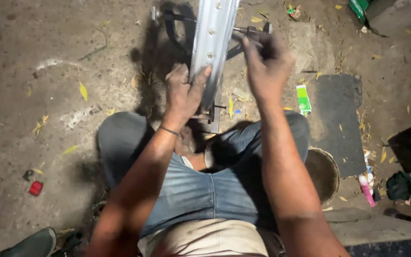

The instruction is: The person sits on the ground and uses a spoke wrench to tighten the spokes on a bicycle wheel mounted in a truing stand. They rotate the wheel and adjust multiple spokes throughout the clip.

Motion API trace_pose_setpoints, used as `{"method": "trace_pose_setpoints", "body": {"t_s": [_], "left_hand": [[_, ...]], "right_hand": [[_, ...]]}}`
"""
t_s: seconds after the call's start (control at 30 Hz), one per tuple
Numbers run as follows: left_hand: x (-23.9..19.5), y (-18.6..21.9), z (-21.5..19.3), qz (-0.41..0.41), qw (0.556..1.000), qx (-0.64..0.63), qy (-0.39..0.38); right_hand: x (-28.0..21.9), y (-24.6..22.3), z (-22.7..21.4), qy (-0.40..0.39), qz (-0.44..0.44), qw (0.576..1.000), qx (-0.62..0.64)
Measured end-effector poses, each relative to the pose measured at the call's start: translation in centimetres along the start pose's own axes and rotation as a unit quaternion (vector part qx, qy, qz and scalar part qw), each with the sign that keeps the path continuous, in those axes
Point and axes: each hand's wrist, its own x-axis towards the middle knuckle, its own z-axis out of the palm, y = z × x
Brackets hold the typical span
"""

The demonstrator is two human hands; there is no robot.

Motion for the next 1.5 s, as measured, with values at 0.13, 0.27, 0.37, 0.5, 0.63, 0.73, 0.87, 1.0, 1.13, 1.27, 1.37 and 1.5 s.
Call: {"method": "trace_pose_setpoints", "body": {"t_s": [0.13,0.27,0.37,0.5,0.63,0.73,0.87,1.0,1.13,1.27,1.37,1.5], "left_hand": [[0.6,-0.5,0.9,0.059,0.996,0.053,0.03],[0.4,-1.2,1.3,-0.008,0.999,0.036,0.003],[0.6,-1.7,1.3,-0.029,0.996,0.084,-0.011],[0.4,-1.4,1.8,0.017,0.999,0.033,0.023],[1.0,-0.6,1.3,-0.012,1.0,-0.02,0.001],[1.2,0.1,0.8,-0.023,0.994,-0.103,-0.024],[2.2,0.9,0.7,0.014,0.999,-0.051,0.007],[2.3,0.6,1.4,-0.023,0.999,-0.038,0.02],[1.6,0.4,1.7,-0.083,0.996,0.007,-0.005],[2.2,0.5,1.1,0.017,0.999,0.027,0.024],[2.0,0.4,0.9,-0.017,0.998,-0.051,-0.016],[2.6,0.3,0.4,-0.027,0.998,-0.039,-0.035]], "right_hand": [[-2.2,0.6,-0.7,-0.061,0.082,0.994,-0.03],[-2.6,0.8,-0.1,-0.103,0.098,0.99,-0.028],[-1.3,0.7,-0.5,-0.139,0.077,0.986,-0.045],[0.5,0.0,-1.3,-0.176,0.036,0.971,-0.156],[3.4,-1.3,1.3,-0.192,-0.021,0.981,-0.023],[5.4,-0.7,3.0,-0.145,-0.017,0.987,0.061],[2.9,1.2,2.7,-0.067,-0.109,0.983,-0.13],[-6.3,3.4,1.4,-0.02,0.177,0.984,-0.026],[-9.3,4.6,0.6,-0.106,0.103,0.989,-0.03],[-0.7,4.3,1.5,-0.109,-0.006,0.991,-0.079],[4.9,4.4,3.4,-0.137,-0.152,0.978,0.043],[4.4,3.2,3.7,-0.159,-0.163,0.968,0.106]]}}
